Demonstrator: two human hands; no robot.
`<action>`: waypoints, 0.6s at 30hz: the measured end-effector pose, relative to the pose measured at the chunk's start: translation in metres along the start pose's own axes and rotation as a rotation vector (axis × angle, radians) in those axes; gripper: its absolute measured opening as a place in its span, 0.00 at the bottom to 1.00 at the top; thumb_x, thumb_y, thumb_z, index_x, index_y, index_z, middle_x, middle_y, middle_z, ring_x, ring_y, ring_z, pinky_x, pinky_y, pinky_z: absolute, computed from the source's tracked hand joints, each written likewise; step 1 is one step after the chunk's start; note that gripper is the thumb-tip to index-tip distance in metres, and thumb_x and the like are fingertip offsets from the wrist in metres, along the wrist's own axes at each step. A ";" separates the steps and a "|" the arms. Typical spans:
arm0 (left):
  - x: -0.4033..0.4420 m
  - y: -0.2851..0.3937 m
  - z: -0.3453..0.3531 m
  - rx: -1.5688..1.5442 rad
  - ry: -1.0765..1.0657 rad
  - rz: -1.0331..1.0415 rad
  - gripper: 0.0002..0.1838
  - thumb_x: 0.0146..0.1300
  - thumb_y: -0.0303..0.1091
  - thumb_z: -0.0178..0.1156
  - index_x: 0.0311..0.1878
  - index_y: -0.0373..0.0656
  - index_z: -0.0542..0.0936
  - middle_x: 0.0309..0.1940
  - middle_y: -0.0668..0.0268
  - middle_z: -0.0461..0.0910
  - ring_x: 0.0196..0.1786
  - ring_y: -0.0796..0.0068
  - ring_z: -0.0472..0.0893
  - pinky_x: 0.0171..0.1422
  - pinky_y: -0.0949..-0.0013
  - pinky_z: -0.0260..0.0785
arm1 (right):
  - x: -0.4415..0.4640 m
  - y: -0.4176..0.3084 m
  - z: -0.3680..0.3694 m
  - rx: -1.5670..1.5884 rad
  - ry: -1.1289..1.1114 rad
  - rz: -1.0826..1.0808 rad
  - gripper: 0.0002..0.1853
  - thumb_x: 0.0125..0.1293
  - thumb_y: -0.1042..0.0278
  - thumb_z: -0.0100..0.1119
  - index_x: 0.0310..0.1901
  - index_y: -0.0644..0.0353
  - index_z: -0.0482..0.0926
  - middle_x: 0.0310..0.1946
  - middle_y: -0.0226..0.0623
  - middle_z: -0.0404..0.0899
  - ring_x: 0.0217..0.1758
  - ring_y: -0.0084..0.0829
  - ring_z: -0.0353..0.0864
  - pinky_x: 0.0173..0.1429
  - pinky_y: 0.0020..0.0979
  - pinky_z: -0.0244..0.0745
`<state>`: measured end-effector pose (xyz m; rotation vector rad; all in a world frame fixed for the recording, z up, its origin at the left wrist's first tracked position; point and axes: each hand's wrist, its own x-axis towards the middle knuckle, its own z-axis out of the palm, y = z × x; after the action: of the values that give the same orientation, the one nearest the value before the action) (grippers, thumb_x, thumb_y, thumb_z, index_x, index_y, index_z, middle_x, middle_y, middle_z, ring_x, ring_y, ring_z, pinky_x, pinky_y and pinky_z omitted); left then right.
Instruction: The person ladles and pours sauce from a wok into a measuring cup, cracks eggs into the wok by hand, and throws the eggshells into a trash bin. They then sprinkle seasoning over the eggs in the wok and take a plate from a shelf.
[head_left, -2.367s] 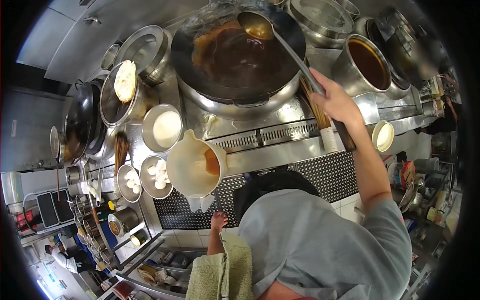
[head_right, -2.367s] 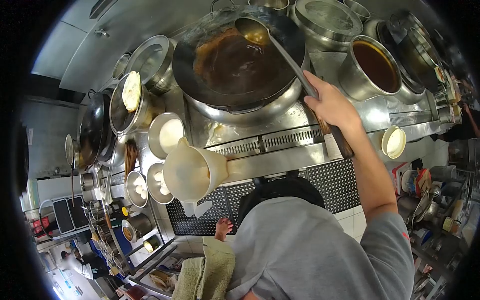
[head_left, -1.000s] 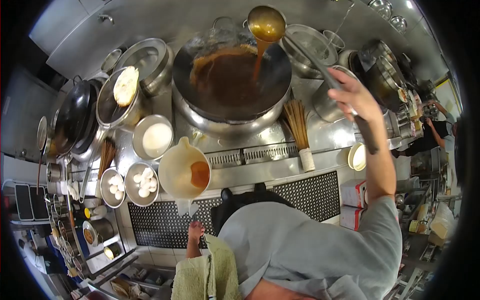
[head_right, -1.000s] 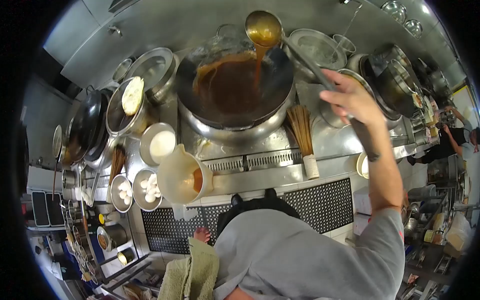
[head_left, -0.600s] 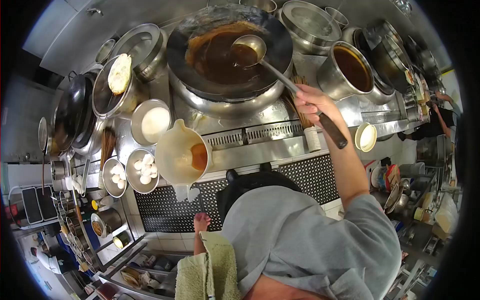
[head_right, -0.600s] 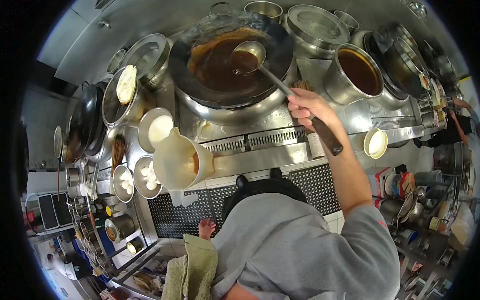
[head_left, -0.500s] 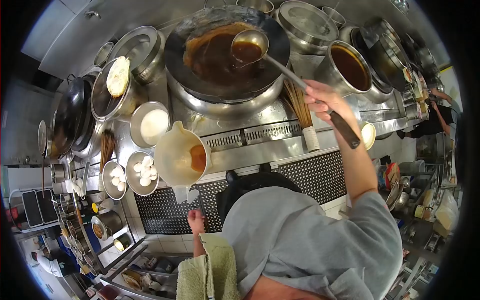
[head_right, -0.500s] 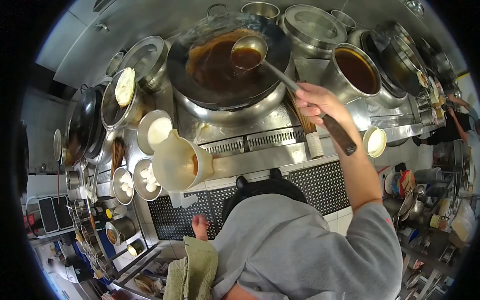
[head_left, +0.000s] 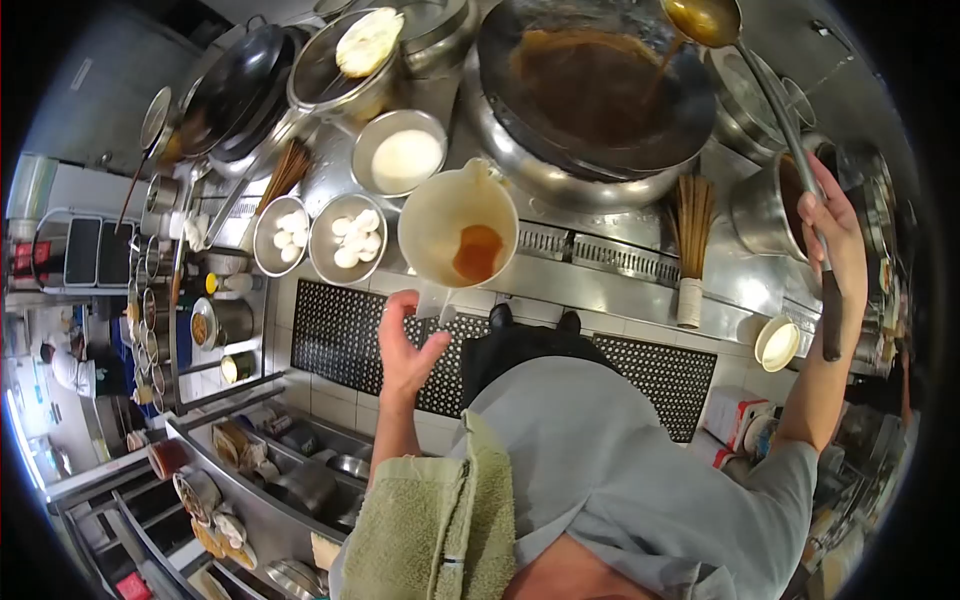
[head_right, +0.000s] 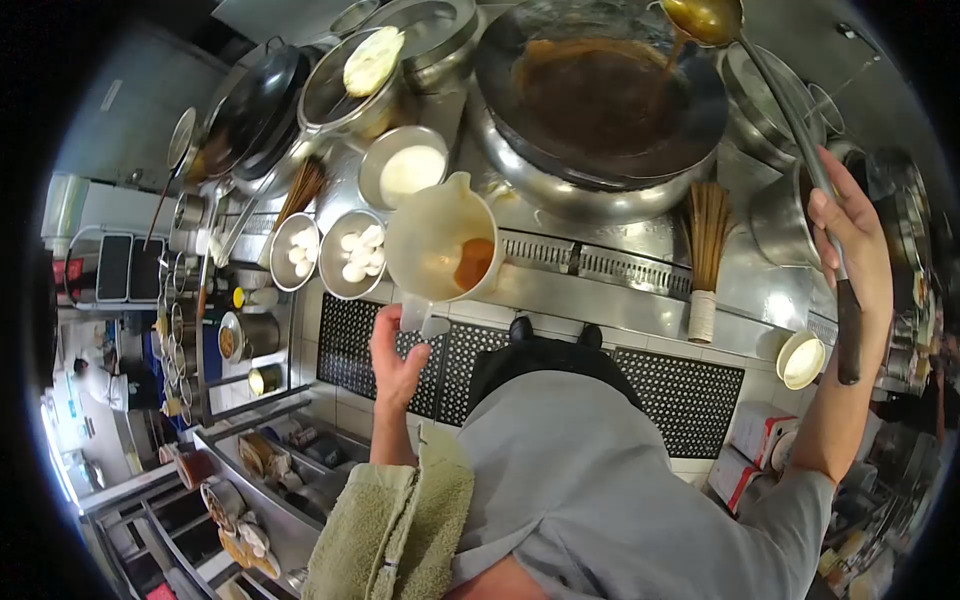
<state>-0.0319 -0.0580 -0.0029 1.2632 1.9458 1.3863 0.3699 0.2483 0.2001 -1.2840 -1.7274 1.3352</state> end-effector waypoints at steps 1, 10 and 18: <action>0.000 0.002 0.003 0.026 -0.052 -0.044 0.28 0.49 0.41 0.66 0.51 0.36 0.72 0.40 0.64 0.75 0.46 0.73 0.74 0.56 0.66 0.66 | 0.004 0.006 0.007 0.002 -0.010 0.001 0.33 0.68 0.64 0.57 0.71 0.65 0.58 0.24 0.23 0.67 0.13 0.11 0.60 0.12 0.17 0.54; 0.015 -0.002 0.057 -0.466 0.163 -0.162 0.07 0.61 0.28 0.66 0.34 0.39 0.75 0.26 0.72 0.76 0.28 0.86 0.71 0.33 0.80 0.64 | 0.033 0.124 0.100 0.247 -0.148 0.253 0.28 0.64 0.71 0.61 0.64 0.64 0.64 0.23 0.24 0.67 0.16 0.13 0.61 0.15 0.19 0.56; 0.098 0.060 0.053 -0.140 0.113 0.025 0.15 0.61 0.34 0.68 0.26 0.39 0.72 0.18 0.74 0.72 0.23 0.86 0.66 0.27 0.76 0.60 | 0.009 0.086 0.093 1.313 -0.286 0.475 0.06 0.68 0.77 0.52 0.35 0.61 0.65 0.27 0.28 0.65 0.19 0.09 0.63 0.14 0.12 0.54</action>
<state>-0.0140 0.0581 0.0441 1.1719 1.8740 1.6077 0.3136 0.2249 0.0891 -0.6853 -0.3246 2.3652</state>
